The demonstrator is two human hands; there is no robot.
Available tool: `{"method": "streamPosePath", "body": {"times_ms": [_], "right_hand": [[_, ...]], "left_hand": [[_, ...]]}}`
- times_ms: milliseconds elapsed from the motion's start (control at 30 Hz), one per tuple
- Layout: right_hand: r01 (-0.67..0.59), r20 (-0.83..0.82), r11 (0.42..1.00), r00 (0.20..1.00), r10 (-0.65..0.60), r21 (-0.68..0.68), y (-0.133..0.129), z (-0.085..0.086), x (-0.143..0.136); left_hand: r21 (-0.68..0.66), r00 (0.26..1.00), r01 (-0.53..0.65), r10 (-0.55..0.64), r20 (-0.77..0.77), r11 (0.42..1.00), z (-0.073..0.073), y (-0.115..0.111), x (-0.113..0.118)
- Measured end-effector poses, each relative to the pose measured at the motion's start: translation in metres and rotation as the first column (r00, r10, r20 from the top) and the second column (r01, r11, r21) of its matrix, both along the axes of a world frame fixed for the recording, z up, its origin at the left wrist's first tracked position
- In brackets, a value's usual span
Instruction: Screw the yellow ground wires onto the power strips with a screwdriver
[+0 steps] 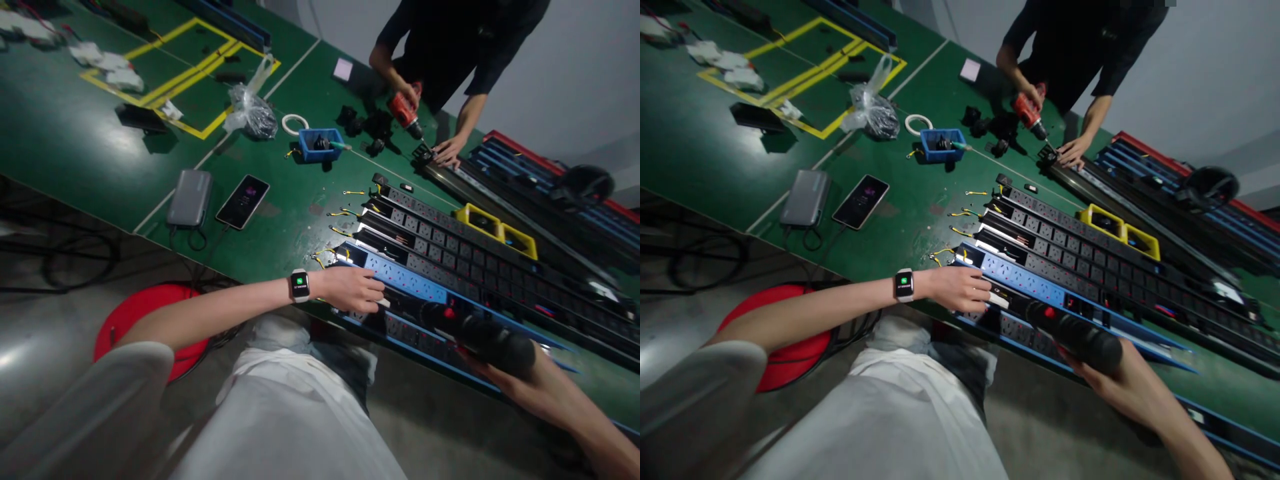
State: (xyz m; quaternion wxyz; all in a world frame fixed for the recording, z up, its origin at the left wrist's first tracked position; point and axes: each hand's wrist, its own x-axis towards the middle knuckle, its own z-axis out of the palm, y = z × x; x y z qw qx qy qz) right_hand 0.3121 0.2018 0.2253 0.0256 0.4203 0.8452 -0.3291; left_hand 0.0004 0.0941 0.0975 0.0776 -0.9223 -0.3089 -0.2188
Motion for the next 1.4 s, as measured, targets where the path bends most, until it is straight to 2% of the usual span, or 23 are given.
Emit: {"method": "streamPosePath", "body": {"times_ms": [67, 100, 200, 333, 500, 667, 800, 867, 933, 1033, 1067, 1133, 1233, 1333, 1400], "right_hand": [[-0.041, 0.069, 0.986, 0.996, 0.053, -0.162, 0.019, 0.006, -0.011], [-0.06, 0.097, 0.979, 0.992, 0.08, -0.194, 0.028, 0.008, -0.016], [-0.097, 0.162, 0.974, 0.978, 0.131, -0.205, 0.045, 0.009, -0.025], [-0.117, 0.18, 0.962, 0.97, 0.164, -0.249, 0.051, 0.005, -0.029], [-0.159, 0.181, 0.986, 0.97, 0.165, -0.045, 0.044, 0.008, -0.032], [-0.308, 0.306, 0.951, 0.907, 0.29, 0.014, 0.049, 0.007, -0.031], [-0.356, 0.495, 0.924, 0.833, 0.248, 0.136, 0.046, 0.009, -0.034], [-0.388, 0.638, 0.896, 0.751, 0.173, 0.214, 0.036, 0.014, -0.04], [-0.448, 0.728, 0.84, 0.679, 0.097, 0.306, 0.023, 0.019, -0.049], [-0.533, 0.74, 0.714, 0.672, 0.031, 0.454, 0.006, 0.024, -0.065], [-0.539, 0.736, 0.695, 0.676, 0.021, 0.476, 0.002, 0.025, -0.07], [-0.515, 0.741, 0.711, 0.671, -0.012, 0.479, -0.004, 0.026, -0.078], [-0.458, 0.737, 0.749, 0.673, -0.06, 0.479, -0.006, 0.027, -0.084], [-0.508, 0.717, 0.694, 0.697, -0.016, 0.51, -0.006, 0.024, -0.081], [-0.561, 0.704, 0.629, 0.71, 0.031, 0.538, -0.006, 0.021, -0.075]], "left_hand": [[-0.014, 1.0, -0.029, 0.029, 0.011, 0.999, -0.013, 0.0, -0.002], [-0.022, 0.999, -0.043, 0.044, 0.021, 0.999, -0.02, 0.0, -0.003], [-0.029, 0.991, -0.129, 0.13, 0.043, 0.991, -0.04, -0.001, -0.007], [-0.034, 0.967, -0.248, 0.249, 0.055, 0.968, -0.058, -0.002, -0.011], [-0.037, 0.953, -0.293, 0.295, 0.073, 0.956, -0.069, 0.0, -0.014], [-0.012, 0.958, -0.28, 0.28, 0.065, 0.96, -0.074, 0.001, -0.013], [-0.007, 0.957, -0.282, 0.282, 0.07, 0.959, -0.072, 0.0, -0.012], [-0.019, 0.956, -0.285, 0.285, 0.067, 0.958, -0.071, 0.0, -0.011], [-0.037, 0.956, -0.286, 0.288, 0.065, 0.958, -0.071, -0.001, -0.011], [-0.051, 0.952, -0.296, 0.299, 0.06, 0.954, -0.073, -0.003, -0.013], [-0.05, 0.951, -0.302, 0.304, 0.057, 0.952, -0.074, -0.005, -0.014], [-0.05, 0.943, -0.328, 0.33, 0.052, 0.943, -0.077, -0.01, -0.019], [-0.091, 0.887, -0.452, 0.458, 0.06, 0.887, -0.081, -0.021, -0.028], [-0.198, 0.78, -0.587, 0.614, 0.12, 0.785, -0.086, -0.033, -0.034], [-0.281, 0.728, -0.612, 0.665, 0.166, 0.74, -0.089, -0.038, -0.034]]}}
